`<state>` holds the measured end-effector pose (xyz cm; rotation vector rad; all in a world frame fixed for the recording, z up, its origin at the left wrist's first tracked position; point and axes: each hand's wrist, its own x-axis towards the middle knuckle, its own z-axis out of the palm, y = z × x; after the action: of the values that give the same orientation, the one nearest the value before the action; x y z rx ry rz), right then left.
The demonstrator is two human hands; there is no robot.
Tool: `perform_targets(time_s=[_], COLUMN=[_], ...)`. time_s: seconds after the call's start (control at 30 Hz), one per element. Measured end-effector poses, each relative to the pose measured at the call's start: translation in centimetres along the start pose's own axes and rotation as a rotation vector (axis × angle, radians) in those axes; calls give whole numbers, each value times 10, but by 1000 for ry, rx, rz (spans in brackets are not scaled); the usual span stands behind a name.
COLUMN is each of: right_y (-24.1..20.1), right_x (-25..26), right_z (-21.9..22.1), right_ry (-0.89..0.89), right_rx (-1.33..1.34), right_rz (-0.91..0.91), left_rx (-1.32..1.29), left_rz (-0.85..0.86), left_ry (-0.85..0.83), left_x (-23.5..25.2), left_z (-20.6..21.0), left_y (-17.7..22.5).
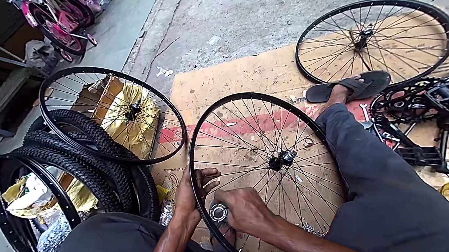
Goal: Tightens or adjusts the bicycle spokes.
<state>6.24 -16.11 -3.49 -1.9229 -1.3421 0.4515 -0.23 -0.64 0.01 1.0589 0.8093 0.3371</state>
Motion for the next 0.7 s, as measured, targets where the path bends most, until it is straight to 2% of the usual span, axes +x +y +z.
perform_targets(time_s=[0.07,0.17,0.23,0.27,0.33,0.37,0.43,0.5,0.53,0.6,0.63,0.7], right_y=[-2,6,9,6,-4,-7,-7,1,6,9,4,-5], right_x=[2,1,-4,-5,-2,1,4,4,2,-2,-1,3], right_z=[-4,-33,-35,-30,-11,-3,-7,-29,-37,-37,-31,-11], right_ry=[-99,-332,-275,-205,-44,-26,-152,-341,-376,-291,-217,-88], right_rx=[-47,178,307,286,95,-9,-43,134,241,356,303,63], right_rz=[-18,-79,-49,17,65,44,16,-35,-52,8,68,68], left_rx=[1,-5,-22,-32,-34,-33,-22,-2,-3,-29,-41,-33], left_rz=[-1,2,3,2,-3,-3,-10,-17,-16,-11,-12,-12], left_ry=[5,4,5,2,7,13,25,35,35,38,40,46], left_x=[-1,0,-2,-2,-3,-2,-1,-1,0,-1,-2,-2], left_z=[-1,-2,-1,0,2,3,1,0,0,1,3,4], left_y=[-1,-2,-1,0,1,0,0,-1,-1,0,0,0])
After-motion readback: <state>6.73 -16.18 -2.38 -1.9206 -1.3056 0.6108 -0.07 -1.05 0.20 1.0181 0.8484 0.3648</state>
